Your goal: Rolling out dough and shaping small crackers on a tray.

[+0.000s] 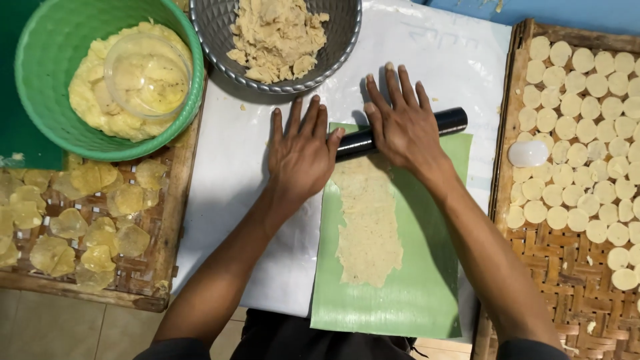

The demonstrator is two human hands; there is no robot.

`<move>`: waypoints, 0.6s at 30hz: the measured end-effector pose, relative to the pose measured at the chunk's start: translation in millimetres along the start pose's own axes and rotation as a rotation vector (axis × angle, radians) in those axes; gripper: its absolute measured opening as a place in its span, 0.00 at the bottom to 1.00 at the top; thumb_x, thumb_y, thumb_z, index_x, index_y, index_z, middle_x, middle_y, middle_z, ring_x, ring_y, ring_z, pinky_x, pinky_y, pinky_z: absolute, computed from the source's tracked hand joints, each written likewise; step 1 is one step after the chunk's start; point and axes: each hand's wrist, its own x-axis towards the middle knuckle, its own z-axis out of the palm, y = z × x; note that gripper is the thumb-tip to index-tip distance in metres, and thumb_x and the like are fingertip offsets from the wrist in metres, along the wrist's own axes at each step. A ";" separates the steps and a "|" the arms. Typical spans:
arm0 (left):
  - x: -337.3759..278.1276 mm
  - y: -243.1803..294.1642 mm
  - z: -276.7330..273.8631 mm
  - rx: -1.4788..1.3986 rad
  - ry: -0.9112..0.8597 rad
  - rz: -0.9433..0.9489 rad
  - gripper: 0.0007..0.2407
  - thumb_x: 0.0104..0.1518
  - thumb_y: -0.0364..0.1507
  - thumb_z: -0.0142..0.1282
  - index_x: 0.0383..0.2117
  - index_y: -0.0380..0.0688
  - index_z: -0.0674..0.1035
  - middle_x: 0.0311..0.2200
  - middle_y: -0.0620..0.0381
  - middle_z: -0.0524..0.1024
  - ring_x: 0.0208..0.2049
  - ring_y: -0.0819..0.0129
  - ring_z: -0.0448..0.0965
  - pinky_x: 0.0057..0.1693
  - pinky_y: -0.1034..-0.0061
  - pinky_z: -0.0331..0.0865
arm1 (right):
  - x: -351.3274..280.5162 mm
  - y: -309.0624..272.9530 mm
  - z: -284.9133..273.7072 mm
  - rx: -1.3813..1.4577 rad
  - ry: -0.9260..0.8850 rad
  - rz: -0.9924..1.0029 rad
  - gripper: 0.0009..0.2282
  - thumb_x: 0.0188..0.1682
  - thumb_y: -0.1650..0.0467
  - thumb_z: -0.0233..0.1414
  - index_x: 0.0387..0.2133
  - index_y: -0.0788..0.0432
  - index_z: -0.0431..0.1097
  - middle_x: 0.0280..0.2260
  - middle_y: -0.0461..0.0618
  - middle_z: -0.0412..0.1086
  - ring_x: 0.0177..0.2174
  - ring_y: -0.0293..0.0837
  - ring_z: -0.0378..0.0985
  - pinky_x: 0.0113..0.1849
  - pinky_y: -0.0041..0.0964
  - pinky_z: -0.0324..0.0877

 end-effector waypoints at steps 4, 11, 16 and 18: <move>9.0 0.7 -6.1 -0.027 -0.023 -0.055 0.29 0.69 0.48 0.22 0.69 0.41 0.59 0.70 0.47 0.55 0.70 0.46 0.51 0.70 0.49 0.41 | 27.1 4.7 -3.5 0.041 -0.111 0.067 0.28 0.60 0.57 0.22 0.72 0.54 0.37 0.72 0.62 0.30 0.70 0.57 0.27 0.66 0.54 0.30; -45.3 11.5 -1.8 0.117 0.473 0.095 0.18 0.62 0.38 0.58 0.55 0.42 0.76 0.46 0.49 0.75 0.46 0.55 0.74 0.54 0.62 0.67 | 43.1 7.7 -0.4 0.135 0.041 0.057 0.26 0.61 0.57 0.27 0.67 0.60 0.50 0.69 0.71 0.36 0.68 0.64 0.33 0.65 0.59 0.35; -43.9 -5.6 -9.4 0.092 0.421 0.141 0.22 0.58 0.35 0.65 0.58 0.43 0.74 0.40 0.52 0.75 0.40 0.56 0.73 0.48 0.64 0.65 | 27.6 6.3 2.7 0.416 0.489 -0.110 0.19 0.64 0.64 0.36 0.59 0.66 0.63 0.61 0.66 0.59 0.61 0.64 0.61 0.59 0.59 0.61; -43.4 -11.2 -12.7 -0.016 0.288 0.119 0.21 0.59 0.38 0.63 0.55 0.42 0.74 0.39 0.50 0.76 0.39 0.53 0.73 0.46 0.62 0.64 | 9.0 10.3 5.3 0.651 0.841 -0.047 0.24 0.63 0.55 0.33 0.55 0.65 0.61 0.54 0.64 0.65 0.53 0.58 0.70 0.53 0.53 0.70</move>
